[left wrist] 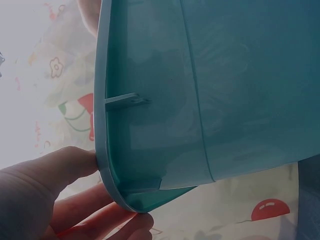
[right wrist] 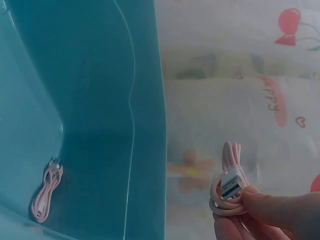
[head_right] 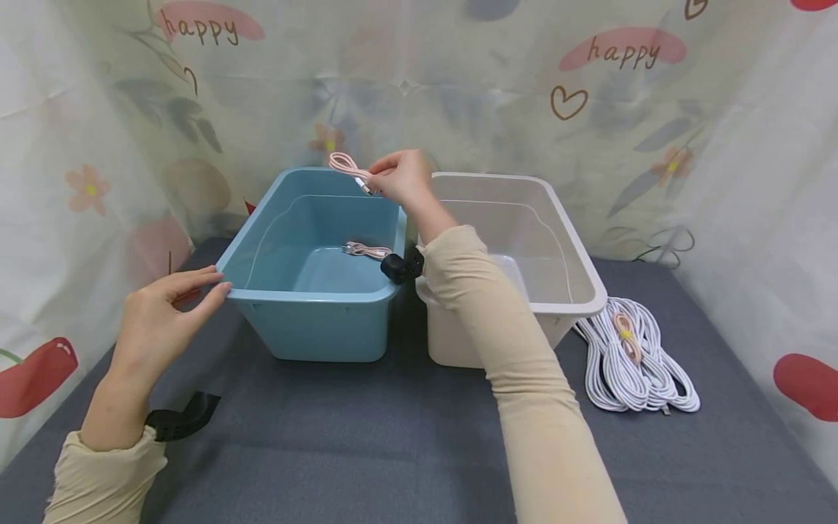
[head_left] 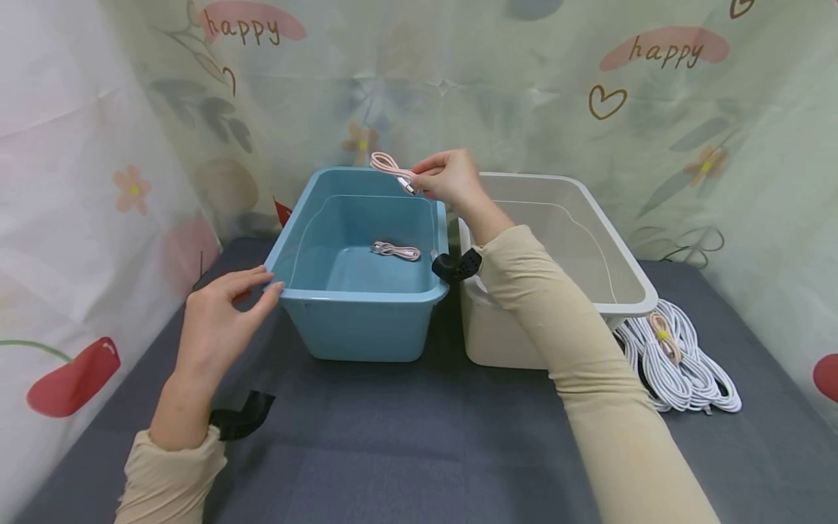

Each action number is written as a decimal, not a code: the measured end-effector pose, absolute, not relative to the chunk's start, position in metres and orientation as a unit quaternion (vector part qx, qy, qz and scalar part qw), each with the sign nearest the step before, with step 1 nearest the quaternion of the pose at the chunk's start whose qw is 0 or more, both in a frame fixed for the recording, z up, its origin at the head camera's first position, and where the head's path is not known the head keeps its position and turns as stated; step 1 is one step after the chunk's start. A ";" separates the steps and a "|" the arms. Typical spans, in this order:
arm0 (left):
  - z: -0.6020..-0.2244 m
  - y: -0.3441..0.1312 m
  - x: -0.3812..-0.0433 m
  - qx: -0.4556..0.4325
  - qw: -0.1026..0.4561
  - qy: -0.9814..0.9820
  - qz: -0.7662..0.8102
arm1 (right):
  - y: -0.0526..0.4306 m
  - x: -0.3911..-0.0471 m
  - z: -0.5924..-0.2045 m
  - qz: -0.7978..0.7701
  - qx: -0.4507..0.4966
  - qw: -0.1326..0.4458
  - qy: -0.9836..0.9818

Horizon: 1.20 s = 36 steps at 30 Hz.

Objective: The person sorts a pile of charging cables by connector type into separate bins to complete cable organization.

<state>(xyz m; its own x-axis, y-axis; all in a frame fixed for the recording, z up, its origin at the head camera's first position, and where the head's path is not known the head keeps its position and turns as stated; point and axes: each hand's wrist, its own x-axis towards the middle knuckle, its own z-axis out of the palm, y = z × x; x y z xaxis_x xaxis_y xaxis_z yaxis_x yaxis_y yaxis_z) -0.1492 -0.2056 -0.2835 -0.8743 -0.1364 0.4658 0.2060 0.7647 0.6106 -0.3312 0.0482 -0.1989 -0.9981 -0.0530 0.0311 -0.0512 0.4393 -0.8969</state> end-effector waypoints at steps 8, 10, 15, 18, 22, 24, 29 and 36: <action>-0.284 -0.206 -0.150 -0.017 0.252 -0.908 -0.333 | 0.041 -0.336 -0.205 -0.533 -0.023 0.002 0.846; -0.284 -0.206 -0.150 -0.018 0.252 -0.908 -0.335 | 0.039 -0.337 -0.207 -0.528 -0.022 -0.001 0.849; -0.284 -0.206 -0.150 -0.020 0.251 -0.906 -0.339 | 0.033 -0.339 -0.211 -0.504 -0.017 -0.009 0.863; -0.284 -0.206 -0.150 -0.020 0.250 -0.907 -0.339 | 0.030 -0.341 -0.213 -0.492 -0.012 -0.016 0.870; -0.285 -0.207 -0.150 -0.019 0.249 -0.907 -0.339 | 0.028 -0.343 -0.215 -0.478 -0.002 -0.017 0.878; -0.285 -0.206 -0.150 -0.019 0.249 -0.907 -0.339 | 0.027 -0.345 -0.216 -0.475 0.004 -0.015 0.880; -0.285 -0.206 -0.149 -0.019 0.248 -0.907 -0.341 | 0.027 -0.348 -0.219 -0.477 0.015 -0.009 0.879; -0.285 -0.206 -0.149 -0.019 0.247 -0.906 -0.343 | 0.024 -0.348 -0.222 -0.467 0.025 -0.015 0.884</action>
